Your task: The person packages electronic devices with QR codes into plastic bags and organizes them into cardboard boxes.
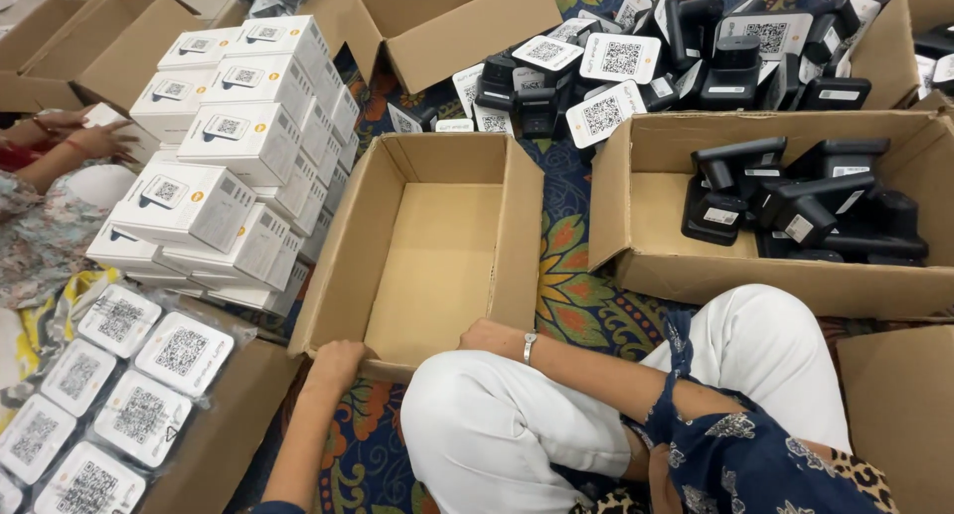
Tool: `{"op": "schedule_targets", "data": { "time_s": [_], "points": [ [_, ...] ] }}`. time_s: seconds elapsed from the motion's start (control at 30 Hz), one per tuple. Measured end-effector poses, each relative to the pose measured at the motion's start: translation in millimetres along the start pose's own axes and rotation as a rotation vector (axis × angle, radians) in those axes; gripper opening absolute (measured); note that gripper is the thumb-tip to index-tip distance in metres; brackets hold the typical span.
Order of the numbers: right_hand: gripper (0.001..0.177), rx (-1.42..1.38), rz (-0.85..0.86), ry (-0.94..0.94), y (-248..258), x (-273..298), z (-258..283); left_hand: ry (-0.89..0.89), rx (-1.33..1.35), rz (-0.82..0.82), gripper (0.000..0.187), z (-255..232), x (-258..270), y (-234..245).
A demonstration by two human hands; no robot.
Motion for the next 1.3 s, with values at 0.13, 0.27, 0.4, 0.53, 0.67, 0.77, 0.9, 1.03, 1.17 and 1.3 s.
{"op": "schedule_targets", "data": {
  "time_s": [0.13, 0.27, 0.4, 0.53, 0.67, 0.77, 0.9, 1.03, 1.17, 1.3],
  "points": [
    [0.021, 0.085, -0.006, -0.029, -42.8, -12.7, -25.1, 0.057, 0.003, 0.206, 0.031, -8.2, -19.6, 5.6],
    [0.018, -0.197, -0.054, -0.083, 26.2, 9.2, 24.7, 0.111, 0.136, 0.535, 0.061, -22.0, -35.9, 59.0],
    [0.027, -0.433, -0.588, -0.218, 105.7, 71.1, 38.3, -0.022, 0.302, 0.276, 0.066, -77.7, -56.3, 153.0],
    [0.039, 0.050, -0.944, -0.500, 166.7, 180.7, 16.0, -0.319, 0.349, -0.039, 0.052, -195.0, -86.5, 235.3],
    [0.036, -0.008, -1.077, -0.767, 180.6, 309.1, -17.9, -0.547, 0.279, -0.116, 0.047, -340.6, -100.0, 297.2],
    [0.034, 0.109, -1.216, -0.946, 187.5, 407.2, -3.4, -0.744, 0.313, -0.152, 0.046, -453.3, -99.8, 328.3],
    [0.027, 0.193, -1.426, -1.226, 175.1, 527.2, 40.4, -1.049, 0.433, -0.256, 0.049, -598.6, -74.6, 350.7],
    [0.019, 0.189, -1.500, -1.468, 129.6, 632.2, 65.3, -1.234, 0.504, -0.258, 0.046, -719.6, -56.9, 330.6],
    [0.020, -0.004, -1.311, -1.774, 58.4, 705.6, 59.5, -1.401, 0.462, -0.230, 0.040, -798.1, -37.1, 302.3],
    [0.039, -0.281, -1.111, -1.802, 20.9, 706.0, 42.7, -1.378, 0.427, -0.087, 0.039, -832.3, -50.8, 259.0]
  ]
}}
Point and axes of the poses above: each hand's wrist, its own x-axis away from the middle knuckle, its own y-axis out of the back of the hand, z = x × y, the point moved 5 cm from there along -x, towards the middle knuckle, and after that the axes turned 11 degrees about z, right-handed, at the moved point
